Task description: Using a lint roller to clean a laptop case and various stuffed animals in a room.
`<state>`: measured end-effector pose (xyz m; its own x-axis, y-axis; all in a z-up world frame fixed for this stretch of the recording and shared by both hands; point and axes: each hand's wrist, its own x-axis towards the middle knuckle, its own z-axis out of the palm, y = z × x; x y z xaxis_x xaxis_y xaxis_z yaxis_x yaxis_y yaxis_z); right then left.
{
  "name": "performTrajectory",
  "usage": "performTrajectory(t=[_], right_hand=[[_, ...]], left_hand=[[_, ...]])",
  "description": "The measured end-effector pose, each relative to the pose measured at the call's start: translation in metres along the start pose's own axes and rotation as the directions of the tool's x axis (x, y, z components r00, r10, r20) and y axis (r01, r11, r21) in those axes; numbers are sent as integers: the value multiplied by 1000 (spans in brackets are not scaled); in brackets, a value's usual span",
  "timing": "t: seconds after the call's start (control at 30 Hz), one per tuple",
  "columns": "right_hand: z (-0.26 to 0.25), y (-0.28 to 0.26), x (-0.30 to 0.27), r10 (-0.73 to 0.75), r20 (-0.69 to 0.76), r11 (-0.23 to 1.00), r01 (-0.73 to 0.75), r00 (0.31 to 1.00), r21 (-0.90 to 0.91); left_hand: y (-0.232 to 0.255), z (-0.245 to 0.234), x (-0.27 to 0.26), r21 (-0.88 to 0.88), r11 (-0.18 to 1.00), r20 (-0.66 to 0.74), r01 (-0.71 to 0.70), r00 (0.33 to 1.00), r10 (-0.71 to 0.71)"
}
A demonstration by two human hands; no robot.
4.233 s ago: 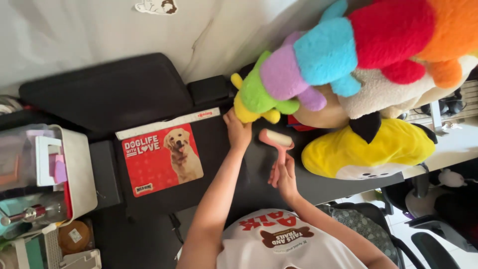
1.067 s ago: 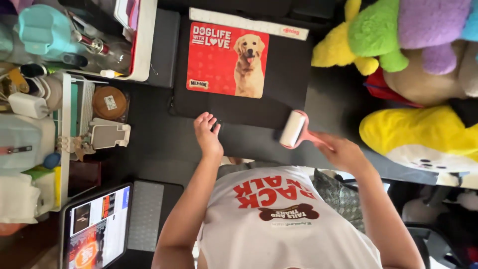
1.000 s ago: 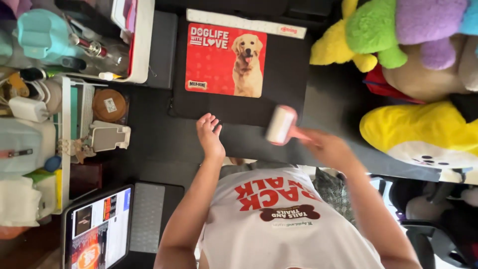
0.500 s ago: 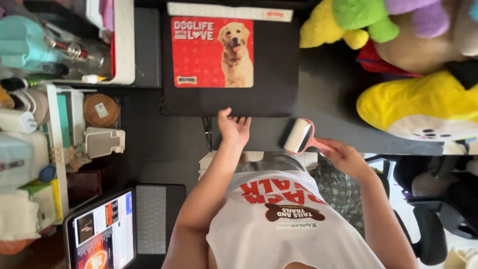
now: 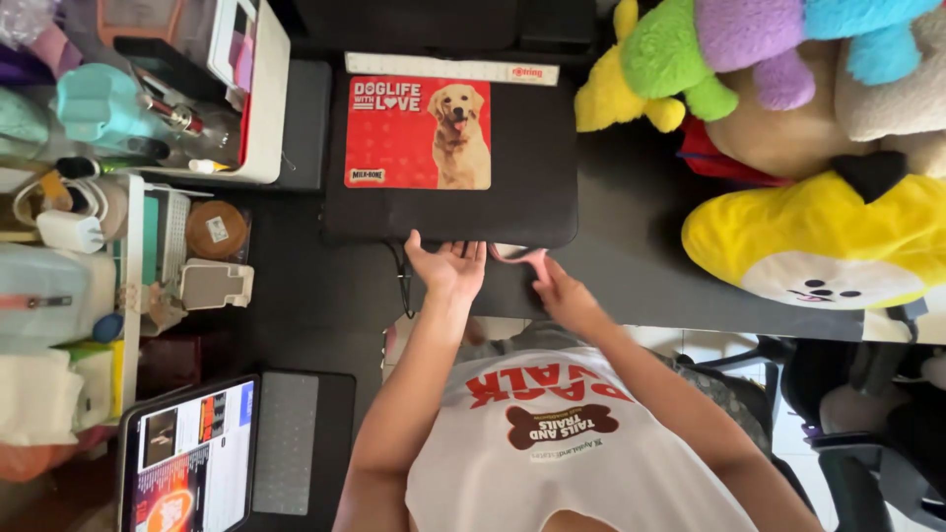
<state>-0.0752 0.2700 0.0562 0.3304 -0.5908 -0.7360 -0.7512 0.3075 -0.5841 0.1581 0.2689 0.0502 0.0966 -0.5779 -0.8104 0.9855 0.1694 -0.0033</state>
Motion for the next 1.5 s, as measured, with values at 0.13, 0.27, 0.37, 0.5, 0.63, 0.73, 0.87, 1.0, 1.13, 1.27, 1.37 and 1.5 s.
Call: performTrajectory(t=[0.13, 0.27, 0.37, 0.5, 0.63, 0.73, 0.87, 1.0, 1.13, 1.27, 1.37, 1.5], right_hand=[[-2, 58, 24, -378, -339, 915, 292, 861, -280], [-72, 93, -43, -177, -154, 970, 145, 972, -197], [-106, 128, -63, -270, -184, 938, 215, 945, -271], [-80, 94, -38, -384, -210, 920, 355, 899, -163], [-16, 10, 36, -407, -86, 886, 370, 909, -279], [22, -22, 75, -421, -77, 872, 380, 904, -309], [40, -29, 83, -497, -173, 851, 438, 851, -290], [4, -15, 17, -414, -142, 862, 337, 899, -380], [-37, 68, -58, -330, -245, 870, 193, 912, -454], [-51, 117, -103, -338, -355, 828, 96, 871, -553], [-56, 117, -80, -121, -474, 853, -153, 872, -498], [-84, 94, 21, -202, -610, 914, -77, 766, -399]], left_hand=[[-2, -3, 19, 18, 1000, -27, 12, 1000, -12], [-7, -17, 34, 51, 999, -15, -12, 1000, 13], [-9, -11, 24, 34, 999, 12, -22, 1000, 21], [-12, -15, 20, 3, 999, 92, -34, 995, 33], [-14, -29, 33, -36, 998, 177, -46, 983, 52], [-11, -33, 40, -58, 998, 294, -31, 955, 46], [-8, -17, 21, 31, 999, 169, -38, 985, 32], [-8, -7, 7, -12, 1000, 174, 2, 985, 0], [-12, -36, 42, 61, 998, 182, -18, 983, 7], [-19, -43, 43, 5, 999, 138, -38, 990, 36], [-24, -36, 29, 45, 996, 94, -77, 993, 73], [-47, -155, 148, -82, 988, 603, -132, 782, 155]])
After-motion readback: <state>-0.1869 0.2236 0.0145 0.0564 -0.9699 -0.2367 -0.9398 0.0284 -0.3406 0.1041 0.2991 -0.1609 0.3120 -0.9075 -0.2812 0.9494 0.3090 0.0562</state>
